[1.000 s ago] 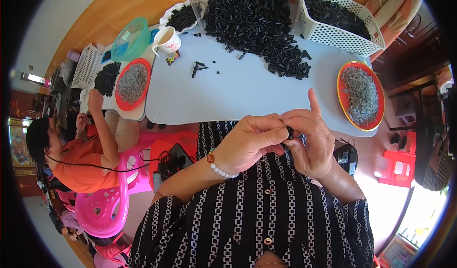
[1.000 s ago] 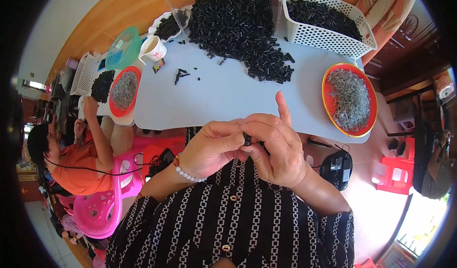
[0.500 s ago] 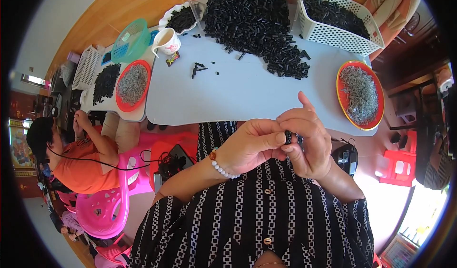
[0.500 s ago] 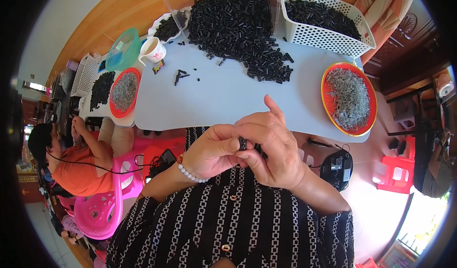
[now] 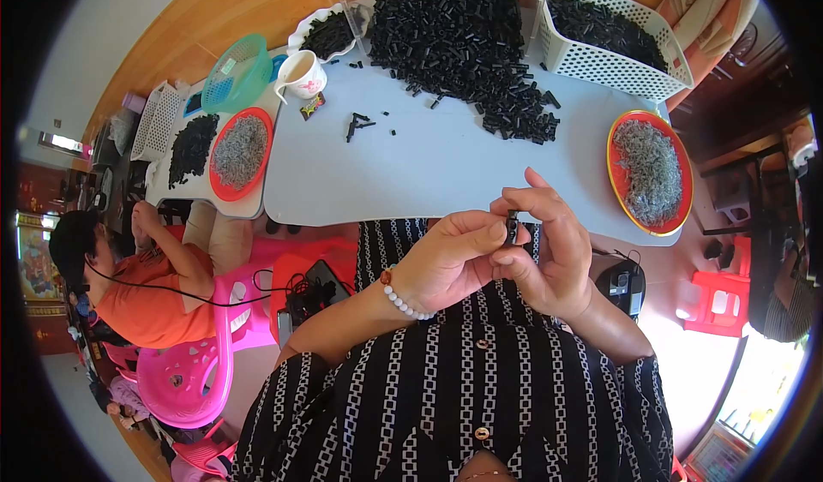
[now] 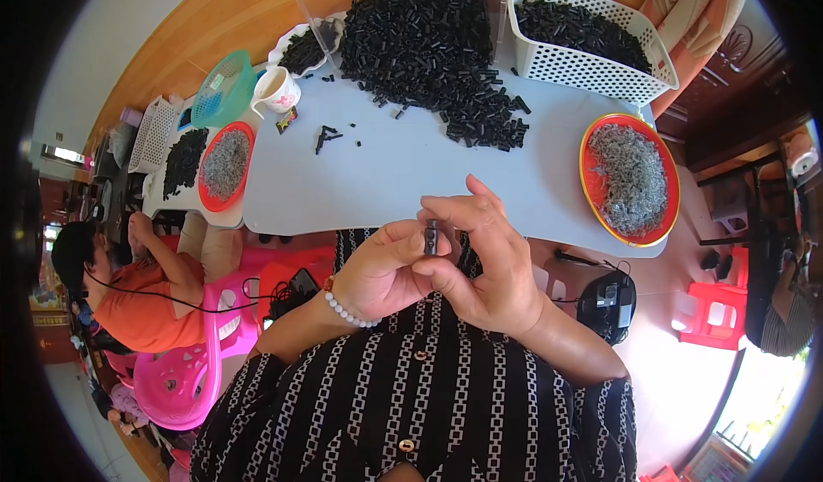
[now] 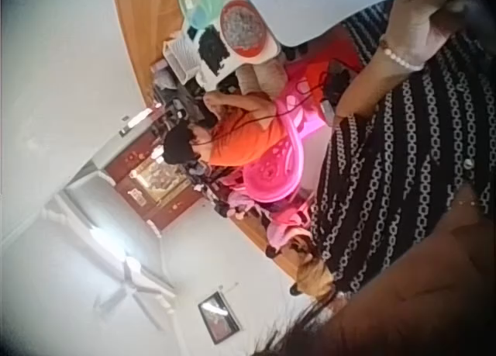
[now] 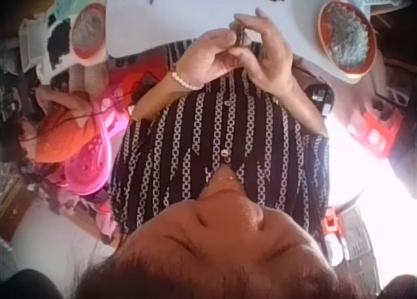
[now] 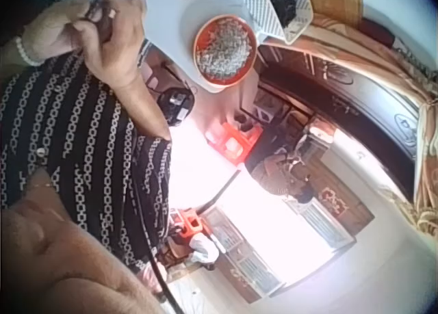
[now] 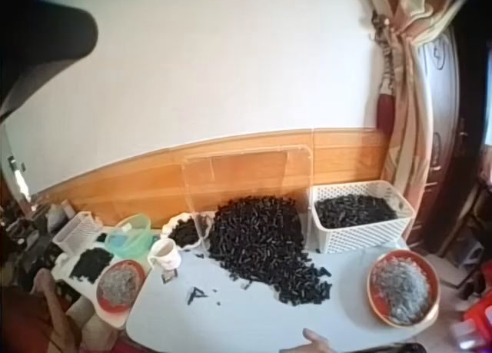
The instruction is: The person assembles small black plastic components by hand at a workbench workstation.
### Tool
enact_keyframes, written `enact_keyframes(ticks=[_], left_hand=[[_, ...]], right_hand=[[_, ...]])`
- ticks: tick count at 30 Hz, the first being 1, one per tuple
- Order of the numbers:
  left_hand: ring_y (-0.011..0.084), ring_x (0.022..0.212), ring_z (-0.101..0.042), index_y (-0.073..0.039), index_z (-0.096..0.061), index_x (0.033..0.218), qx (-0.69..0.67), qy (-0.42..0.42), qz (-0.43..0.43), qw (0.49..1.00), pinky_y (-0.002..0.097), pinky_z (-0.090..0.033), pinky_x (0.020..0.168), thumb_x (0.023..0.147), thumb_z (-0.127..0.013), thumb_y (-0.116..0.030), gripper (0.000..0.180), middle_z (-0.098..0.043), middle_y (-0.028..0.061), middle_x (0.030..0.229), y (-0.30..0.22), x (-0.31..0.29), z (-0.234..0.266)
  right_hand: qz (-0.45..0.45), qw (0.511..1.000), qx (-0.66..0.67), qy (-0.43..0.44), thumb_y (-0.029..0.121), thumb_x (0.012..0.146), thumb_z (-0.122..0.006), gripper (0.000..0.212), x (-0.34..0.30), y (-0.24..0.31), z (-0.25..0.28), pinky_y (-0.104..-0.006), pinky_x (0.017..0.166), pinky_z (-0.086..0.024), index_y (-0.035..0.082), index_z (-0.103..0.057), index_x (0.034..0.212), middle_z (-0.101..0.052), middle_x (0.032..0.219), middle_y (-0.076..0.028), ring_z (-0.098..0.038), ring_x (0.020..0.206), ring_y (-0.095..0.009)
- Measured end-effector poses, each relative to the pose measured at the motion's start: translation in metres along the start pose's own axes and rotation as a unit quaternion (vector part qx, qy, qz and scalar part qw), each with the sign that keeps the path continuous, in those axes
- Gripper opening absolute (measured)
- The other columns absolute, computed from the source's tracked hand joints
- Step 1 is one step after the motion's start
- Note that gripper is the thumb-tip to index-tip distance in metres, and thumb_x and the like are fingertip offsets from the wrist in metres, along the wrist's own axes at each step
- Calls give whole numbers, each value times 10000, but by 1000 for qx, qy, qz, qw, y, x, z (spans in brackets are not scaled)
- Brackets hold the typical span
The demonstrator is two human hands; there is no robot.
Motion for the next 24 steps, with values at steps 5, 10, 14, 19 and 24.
enact_keyframes(ticks=[5, 10, 14, 19, 24], left_hand=[[133, 886, -614, -48, -668, 989, 36, 8, -1, 999, 293, -507, 799, 937, -588, -156, 144, -648, 51, 1009, -2, 2, -6], [122, 867, -609, -42, -665, 987, 22, -6, 3, 1000, 284, -509, 786, 938, -586, -162, 151, -645, 49, 1006, -1, 2, -1], [145, 962, -598, -38, -647, 1059, 24, 17, 9, 1000, 345, -509, 833, 954, -555, -169, 192, -621, 45, 1042, -5, 4, 2], [97, 857, -596, -47, -631, 1157, 76, -60, 29, 995, 276, -516, 777, 949, -569, -170, 250, -630, 5, 988, -7, 5, 13], [74, 797, -559, -53, -661, 1060, 101, -69, 0, 992, 251, -481, 729, 934, -597, -184, 193, -605, -18, 896, -17, 10, 18]], right_hand=[[28, 998, -23, 45, 258, 897, -625, 315, -3, -3, -1, -555, 1078, -259, -8, -552, 1049, -630, 960, -110, -616, 868, -216], [16, 998, -22, 49, 245, 897, -620, 283, -4, -5, -4, -561, 1084, -237, 6, -559, 1035, -632, 961, -103, -618, 856, -212], [-12, 999, -13, 33, 188, 873, -636, 248, 0, -8, -2, -544, 1081, -250, 22, -570, 1045, -630, 962, -91, -610, 815, -199], [16, 998, -63, -3, 106, 829, -665, 239, 6, -13, 14, -532, 1094, -230, 35, -577, 1040, -629, 950, -76, -609, 763, -182], [32, 987, -154, 40, 5, 724, -676, 348, 7, -17, -5, -523, 1119, -166, 53, -583, 1056, -630, 944, -51, -619, 801, -172]])
Point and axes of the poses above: each hand's wrist, its own x-axis towards the middle knuckle, its own z-axis out of the back of the hand, y = z × x, the point moved 10 cm from there along x, towards the middle knuckle
